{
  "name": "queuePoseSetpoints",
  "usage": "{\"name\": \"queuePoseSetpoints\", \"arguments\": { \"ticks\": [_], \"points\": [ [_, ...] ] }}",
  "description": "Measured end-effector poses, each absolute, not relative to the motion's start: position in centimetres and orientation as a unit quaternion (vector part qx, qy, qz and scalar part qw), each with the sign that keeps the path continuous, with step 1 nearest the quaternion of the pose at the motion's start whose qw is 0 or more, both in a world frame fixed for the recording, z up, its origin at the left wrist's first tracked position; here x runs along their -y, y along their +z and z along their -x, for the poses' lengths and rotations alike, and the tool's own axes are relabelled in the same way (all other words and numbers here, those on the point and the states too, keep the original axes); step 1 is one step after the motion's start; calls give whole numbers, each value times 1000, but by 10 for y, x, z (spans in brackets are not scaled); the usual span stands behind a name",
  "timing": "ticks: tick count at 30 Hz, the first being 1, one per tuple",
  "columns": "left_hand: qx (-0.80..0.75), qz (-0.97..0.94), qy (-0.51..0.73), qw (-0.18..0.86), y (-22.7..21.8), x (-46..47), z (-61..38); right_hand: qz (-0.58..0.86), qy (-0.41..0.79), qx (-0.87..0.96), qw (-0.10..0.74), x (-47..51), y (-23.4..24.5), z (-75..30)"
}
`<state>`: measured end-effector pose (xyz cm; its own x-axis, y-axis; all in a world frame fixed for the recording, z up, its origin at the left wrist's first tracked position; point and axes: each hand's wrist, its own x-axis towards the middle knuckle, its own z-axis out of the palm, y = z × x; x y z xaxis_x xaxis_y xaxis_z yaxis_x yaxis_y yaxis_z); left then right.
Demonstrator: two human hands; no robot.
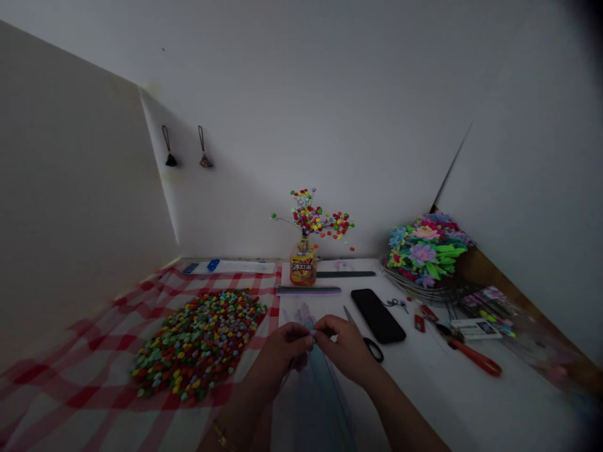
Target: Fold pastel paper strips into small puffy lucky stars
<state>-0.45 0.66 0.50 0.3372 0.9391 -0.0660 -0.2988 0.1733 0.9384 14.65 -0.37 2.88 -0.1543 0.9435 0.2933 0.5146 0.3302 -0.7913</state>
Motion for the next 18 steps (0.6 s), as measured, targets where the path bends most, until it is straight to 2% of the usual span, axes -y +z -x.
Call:
{"name": "queuePoseSetpoints", "arguments": {
  "ticks": [11,18],
  "points": [
    [-410,-509,458,602,1,-10,3,532,271,702,389,-1,18,-148],
    [-348,-474,472,657,1,-7,4,514,316,672,429,-1,21,-146]
  ]
}}
